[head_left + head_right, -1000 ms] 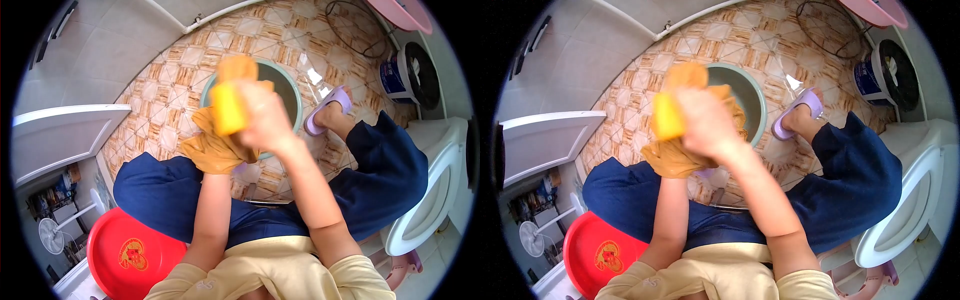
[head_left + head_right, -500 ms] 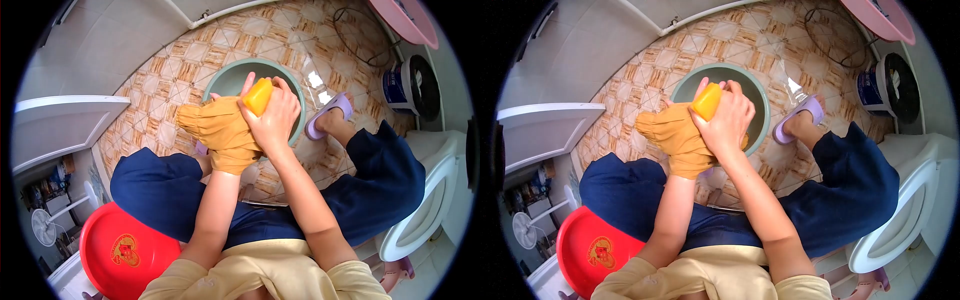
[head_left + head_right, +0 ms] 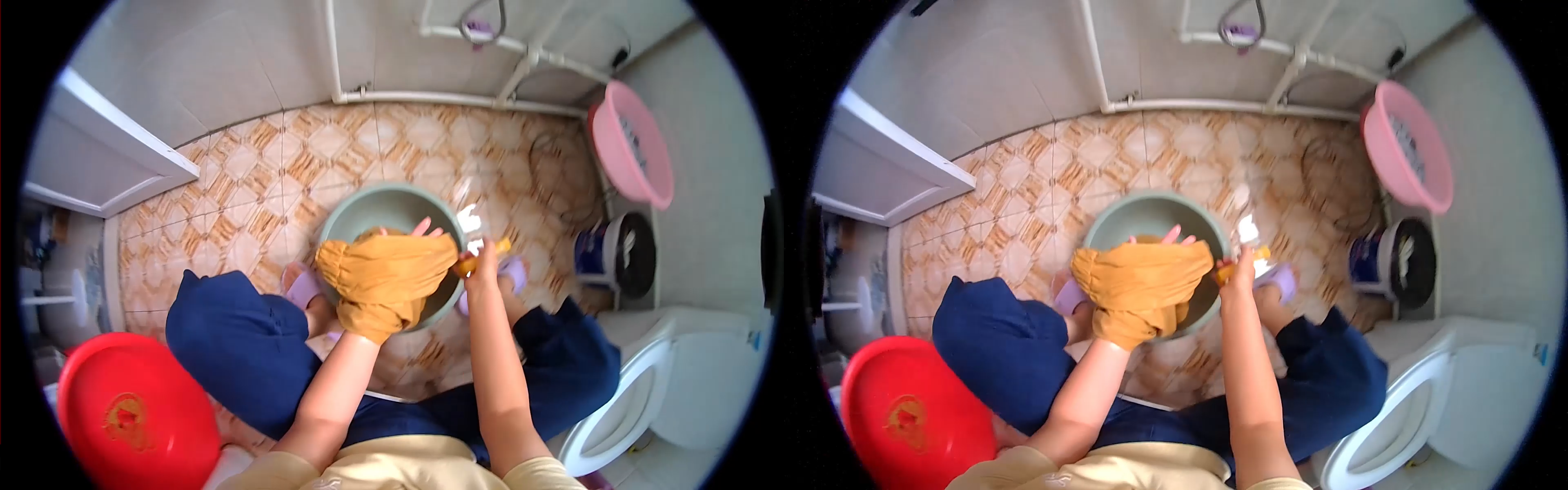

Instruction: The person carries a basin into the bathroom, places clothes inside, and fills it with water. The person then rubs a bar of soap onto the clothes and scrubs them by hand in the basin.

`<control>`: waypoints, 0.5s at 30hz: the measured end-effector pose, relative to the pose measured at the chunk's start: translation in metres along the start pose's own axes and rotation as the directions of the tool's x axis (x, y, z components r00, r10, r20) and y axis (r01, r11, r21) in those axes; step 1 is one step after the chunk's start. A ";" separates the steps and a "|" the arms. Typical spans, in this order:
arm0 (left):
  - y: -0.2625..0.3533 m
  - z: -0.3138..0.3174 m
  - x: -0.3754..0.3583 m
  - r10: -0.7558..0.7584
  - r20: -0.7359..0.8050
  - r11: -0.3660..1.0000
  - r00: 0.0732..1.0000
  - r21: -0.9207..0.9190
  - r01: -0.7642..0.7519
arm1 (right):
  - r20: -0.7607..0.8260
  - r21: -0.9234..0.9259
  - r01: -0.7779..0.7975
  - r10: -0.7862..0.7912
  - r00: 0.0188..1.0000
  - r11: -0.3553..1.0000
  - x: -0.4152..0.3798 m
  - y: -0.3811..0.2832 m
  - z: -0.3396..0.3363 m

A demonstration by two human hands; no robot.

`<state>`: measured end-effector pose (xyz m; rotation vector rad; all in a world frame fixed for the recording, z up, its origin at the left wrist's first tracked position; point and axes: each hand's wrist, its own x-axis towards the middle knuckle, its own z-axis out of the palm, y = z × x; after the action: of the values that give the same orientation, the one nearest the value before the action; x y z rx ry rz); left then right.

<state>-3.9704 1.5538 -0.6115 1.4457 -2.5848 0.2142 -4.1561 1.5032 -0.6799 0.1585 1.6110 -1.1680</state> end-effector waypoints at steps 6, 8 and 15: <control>-0.021 0.029 0.003 -0.175 0.023 0.971 0.984 -0.160 0.176 | 0.336 -0.133 0.035 0.012 0.942 0.990 -0.038 -0.086 0.067; -0.024 0.031 -0.008 -0.211 0.033 0.955 0.977 -0.204 0.213 | 0.610 -0.162 0.081 0.036 0.792 0.983 -0.095 -0.113 0.123; -0.008 0.069 -0.008 -0.257 0.159 0.389 0.953 0.920 -0.048 | 0.887 -0.274 0.946 -0.334 0.319 0.175 -0.292 -0.176 0.332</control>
<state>-3.9648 1.5414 -0.6805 2.0307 -2.5996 1.8366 -3.9258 1.2979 -0.3176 -1.7193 1.3174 -0.7944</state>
